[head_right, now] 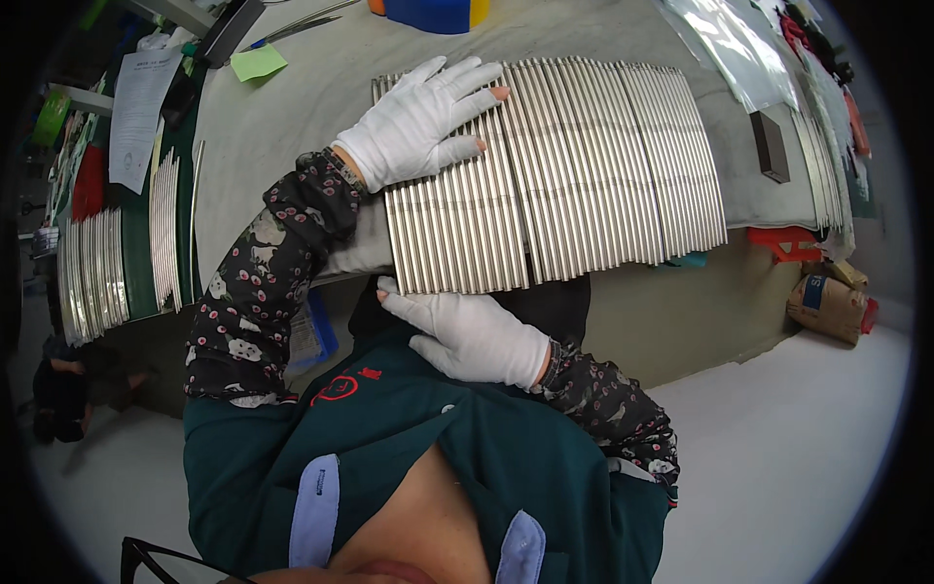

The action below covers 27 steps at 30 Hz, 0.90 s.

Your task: Organizing a set of metal rods on a workbench and then sanding them using a sanding block.

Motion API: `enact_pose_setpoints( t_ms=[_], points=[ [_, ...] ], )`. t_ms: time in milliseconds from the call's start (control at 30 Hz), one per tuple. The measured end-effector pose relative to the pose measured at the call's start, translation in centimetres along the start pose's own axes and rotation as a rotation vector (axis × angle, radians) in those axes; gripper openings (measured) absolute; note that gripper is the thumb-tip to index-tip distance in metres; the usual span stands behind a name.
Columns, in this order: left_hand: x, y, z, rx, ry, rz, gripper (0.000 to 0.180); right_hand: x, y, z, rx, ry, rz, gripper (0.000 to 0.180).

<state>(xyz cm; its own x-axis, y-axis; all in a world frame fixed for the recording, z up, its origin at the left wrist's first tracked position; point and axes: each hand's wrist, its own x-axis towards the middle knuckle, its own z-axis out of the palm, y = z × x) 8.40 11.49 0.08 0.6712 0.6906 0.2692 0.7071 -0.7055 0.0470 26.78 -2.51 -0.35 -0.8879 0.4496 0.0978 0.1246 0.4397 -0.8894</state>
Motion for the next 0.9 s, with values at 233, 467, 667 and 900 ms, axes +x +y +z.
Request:
enact_pose_setpoints(
  t_ms=[233, 467, 667, 900],
  points=[
    [-0.7, -0.4, -0.9, 0.069, -0.115, 0.055, 0.060, -2.9, 0.6, -2.5, 0.080, -0.024, 0.096, 0.044],
    [-0.7, -0.6, -1.2, 0.050, -0.131, 0.084, 0.062, -3.2, 0.7, -3.1, 0.053, -0.011, 0.171, 0.040],
    [0.5, 0.0, -1.0, 0.048, -0.124, 0.109, 0.064, -4.4, 0.5, -3.9, 0.079, 0.009, 0.160, 0.040],
    [0.5, -0.5, -0.9, 0.087, -0.130, 0.176, 0.063, -5.8, -1.3, -5.7, 0.041, 0.017, 0.201, 0.038]
  ],
)
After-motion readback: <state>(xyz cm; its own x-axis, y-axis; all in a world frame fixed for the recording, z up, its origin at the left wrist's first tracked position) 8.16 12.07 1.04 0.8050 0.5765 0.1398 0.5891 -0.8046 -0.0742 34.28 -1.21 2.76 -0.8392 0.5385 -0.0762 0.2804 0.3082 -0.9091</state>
